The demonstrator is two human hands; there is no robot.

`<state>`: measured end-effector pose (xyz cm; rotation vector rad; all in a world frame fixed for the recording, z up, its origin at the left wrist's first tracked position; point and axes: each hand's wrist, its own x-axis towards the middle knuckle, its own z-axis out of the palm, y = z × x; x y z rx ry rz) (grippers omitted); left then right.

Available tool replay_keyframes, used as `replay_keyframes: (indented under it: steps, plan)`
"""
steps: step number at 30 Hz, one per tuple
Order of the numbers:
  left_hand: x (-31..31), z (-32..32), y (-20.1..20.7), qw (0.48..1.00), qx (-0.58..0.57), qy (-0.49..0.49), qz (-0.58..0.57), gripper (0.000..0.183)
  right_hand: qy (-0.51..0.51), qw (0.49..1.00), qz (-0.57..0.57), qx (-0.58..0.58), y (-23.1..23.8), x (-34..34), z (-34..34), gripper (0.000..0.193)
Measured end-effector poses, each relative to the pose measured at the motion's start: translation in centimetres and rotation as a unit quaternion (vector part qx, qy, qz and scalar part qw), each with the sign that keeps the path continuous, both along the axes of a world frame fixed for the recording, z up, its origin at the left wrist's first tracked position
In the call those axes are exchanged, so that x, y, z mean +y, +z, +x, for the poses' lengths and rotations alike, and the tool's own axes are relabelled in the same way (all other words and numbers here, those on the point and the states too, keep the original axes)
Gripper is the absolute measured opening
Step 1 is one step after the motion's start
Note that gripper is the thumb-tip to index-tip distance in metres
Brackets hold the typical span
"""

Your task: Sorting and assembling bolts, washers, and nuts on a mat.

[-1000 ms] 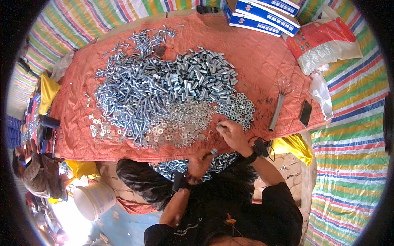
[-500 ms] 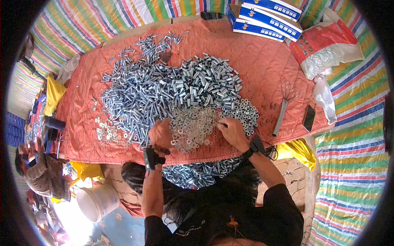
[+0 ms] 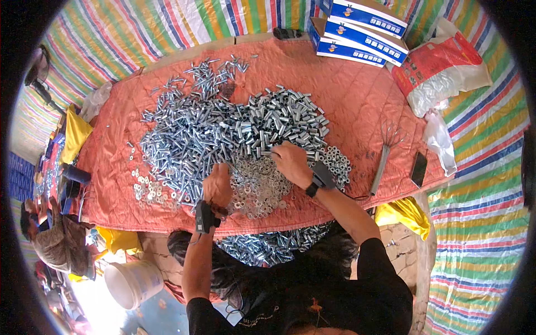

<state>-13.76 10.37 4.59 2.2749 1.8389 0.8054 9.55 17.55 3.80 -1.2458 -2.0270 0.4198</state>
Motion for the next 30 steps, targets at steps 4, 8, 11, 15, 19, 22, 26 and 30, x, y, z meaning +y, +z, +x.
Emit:
replay_keyframes:
  steps: [4, 8, 11, 15, 19, 22, 26, 30]
  plan:
    - [-1.7, 1.0, 0.5, 0.986, -0.144, 0.053, 0.070, 0.012, 0.034, 0.993, 0.039, -0.110, -0.8, 1.5, -1.1, 0.010]
    - [-4.2, 3.3, 0.0, 0.858, -0.491, 0.128, -0.082, 0.009, 0.039, 0.980, 0.021, -0.192, -0.4, 1.3, -1.0, 0.015]
    - [-5.5, 5.9, 0.5, 0.754, -0.644, 0.092, -0.090, 0.009, 0.087, 0.995, -0.029, 0.027, -0.2, 1.1, 0.9, 0.018]
    - [-6.8, 8.6, 0.4, 0.682, -0.715, 0.092, -0.123, 0.018, 0.109, 0.848, -0.424, 0.299, 2.0, -2.4, 2.8, 0.025]
    - [-8.2, 10.9, 0.2, 0.650, -0.735, 0.059, -0.186, 0.022, 0.145, 0.797, -0.417, 0.411, 2.6, -6.0, 4.0, 0.040]
    - [-8.8, 12.1, -0.3, 0.660, -0.734, 0.026, -0.159, 0.025, 0.132, 0.798, -0.414, 0.417, 2.2, -7.6, 4.6, 0.042]
    - [-9.5, 13.2, 0.3, 0.649, -0.747, 0.026, -0.139, 0.022, 0.134, 0.767, -0.440, 0.448, 2.6, -9.1, 5.1, 0.035]
    - [-10.0, 13.6, 0.6, 0.683, -0.723, 0.015, -0.106, 0.020, 0.136, 0.763, -0.432, 0.460, 2.5, -9.6, 4.9, 0.031]
